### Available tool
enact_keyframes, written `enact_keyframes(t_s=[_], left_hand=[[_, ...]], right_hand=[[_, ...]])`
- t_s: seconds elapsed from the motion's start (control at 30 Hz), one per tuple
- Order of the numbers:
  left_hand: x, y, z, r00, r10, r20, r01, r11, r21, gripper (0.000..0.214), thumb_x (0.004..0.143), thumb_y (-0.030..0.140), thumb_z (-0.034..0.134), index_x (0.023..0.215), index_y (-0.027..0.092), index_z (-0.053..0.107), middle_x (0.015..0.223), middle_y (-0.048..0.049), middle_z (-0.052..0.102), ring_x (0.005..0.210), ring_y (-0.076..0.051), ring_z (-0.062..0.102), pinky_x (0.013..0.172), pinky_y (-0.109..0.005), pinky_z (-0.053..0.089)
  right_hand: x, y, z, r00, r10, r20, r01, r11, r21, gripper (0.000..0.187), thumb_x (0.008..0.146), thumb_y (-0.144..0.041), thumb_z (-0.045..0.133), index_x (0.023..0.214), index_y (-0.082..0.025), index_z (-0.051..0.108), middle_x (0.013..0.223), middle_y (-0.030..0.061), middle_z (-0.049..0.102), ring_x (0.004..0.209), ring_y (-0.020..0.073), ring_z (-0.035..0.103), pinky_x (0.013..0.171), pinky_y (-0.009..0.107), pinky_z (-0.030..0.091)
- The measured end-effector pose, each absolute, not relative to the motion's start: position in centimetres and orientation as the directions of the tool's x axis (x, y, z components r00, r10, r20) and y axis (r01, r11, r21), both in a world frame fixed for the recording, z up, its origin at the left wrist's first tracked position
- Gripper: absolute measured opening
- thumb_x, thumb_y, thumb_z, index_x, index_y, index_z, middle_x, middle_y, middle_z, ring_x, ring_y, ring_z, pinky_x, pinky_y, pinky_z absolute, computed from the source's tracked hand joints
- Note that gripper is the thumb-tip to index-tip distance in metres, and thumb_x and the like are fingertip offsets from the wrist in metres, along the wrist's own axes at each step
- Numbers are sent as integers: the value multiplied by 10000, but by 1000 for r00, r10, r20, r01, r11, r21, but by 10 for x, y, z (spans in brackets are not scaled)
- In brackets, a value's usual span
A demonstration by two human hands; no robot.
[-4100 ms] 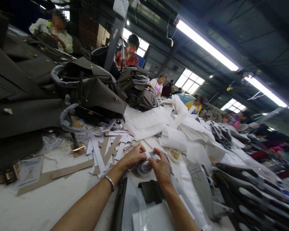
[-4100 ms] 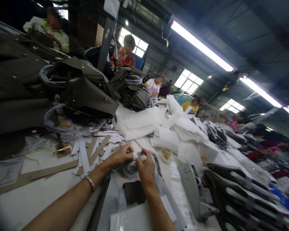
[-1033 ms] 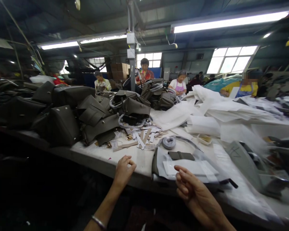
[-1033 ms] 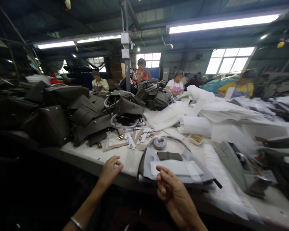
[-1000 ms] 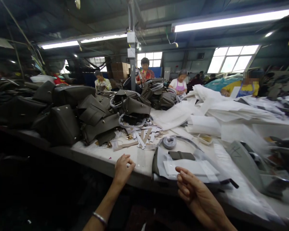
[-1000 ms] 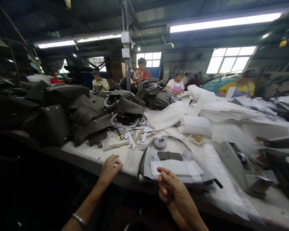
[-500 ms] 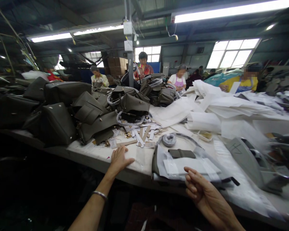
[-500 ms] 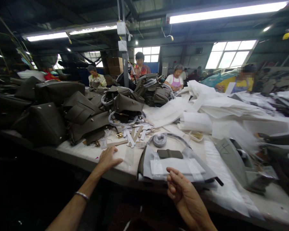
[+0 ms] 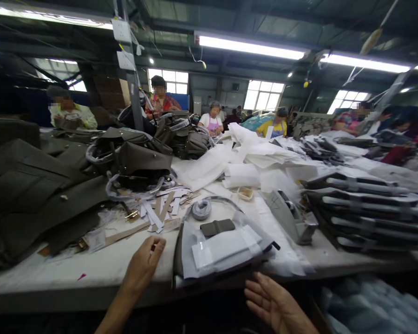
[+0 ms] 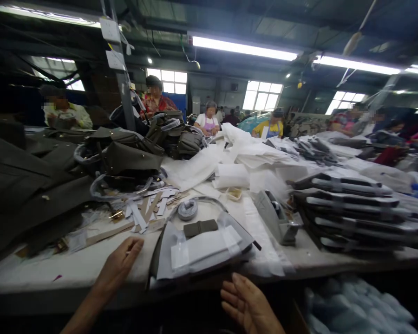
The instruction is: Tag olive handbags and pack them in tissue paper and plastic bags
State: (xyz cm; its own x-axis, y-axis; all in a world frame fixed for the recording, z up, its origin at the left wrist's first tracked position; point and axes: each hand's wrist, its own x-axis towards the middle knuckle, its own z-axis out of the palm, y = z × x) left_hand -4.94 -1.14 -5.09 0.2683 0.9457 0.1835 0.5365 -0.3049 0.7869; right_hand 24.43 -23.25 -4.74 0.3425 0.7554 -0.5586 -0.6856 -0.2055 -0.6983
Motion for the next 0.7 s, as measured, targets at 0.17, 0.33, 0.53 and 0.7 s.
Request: enact_keyframes(t_s=[0.17,0.33,0.53,0.7], left_hand=[[14,10,-47,340,939,-44,322,-72,944,724,619,660,677,1127,154,574,1151,-173,685,1085,-346,650,928,-451,515],[26,14,-53,298,939,-171,234,102,967,1049,417,617,825,1273,124,473,1251,-224,614,1173,-392,602,989,-474,490],[23,-34,-71,290,941,-177,-21,191,981,1140,499,615,840,1429,194,332,1209,-176,635,1091,-383,650,914,-485,541],[24,-76,-70,172,975,-143,-5,146,989,1039,581,586,810,1434,222,340,1318,-169,572,1185,-370,604,974,-460,521]], right_hand=[[234,-209,-62,258,774,-579,-780,-187,-597,786,400,-548,946,1032,-171,670,1084,161,726,1154,344,641,1018,430,480],[239,-203,-81,293,765,-573,-822,-105,-560,818,358,-546,953,1066,-234,691,1039,129,733,1146,349,642,1004,437,482],[243,-196,-70,294,732,-615,-829,-125,-546,713,446,-569,924,1028,-222,700,1102,107,732,1178,315,626,992,386,493],[237,-193,-58,321,703,-635,-798,-161,-581,737,537,-662,849,1091,-210,672,1130,110,733,1091,304,665,912,397,524]])
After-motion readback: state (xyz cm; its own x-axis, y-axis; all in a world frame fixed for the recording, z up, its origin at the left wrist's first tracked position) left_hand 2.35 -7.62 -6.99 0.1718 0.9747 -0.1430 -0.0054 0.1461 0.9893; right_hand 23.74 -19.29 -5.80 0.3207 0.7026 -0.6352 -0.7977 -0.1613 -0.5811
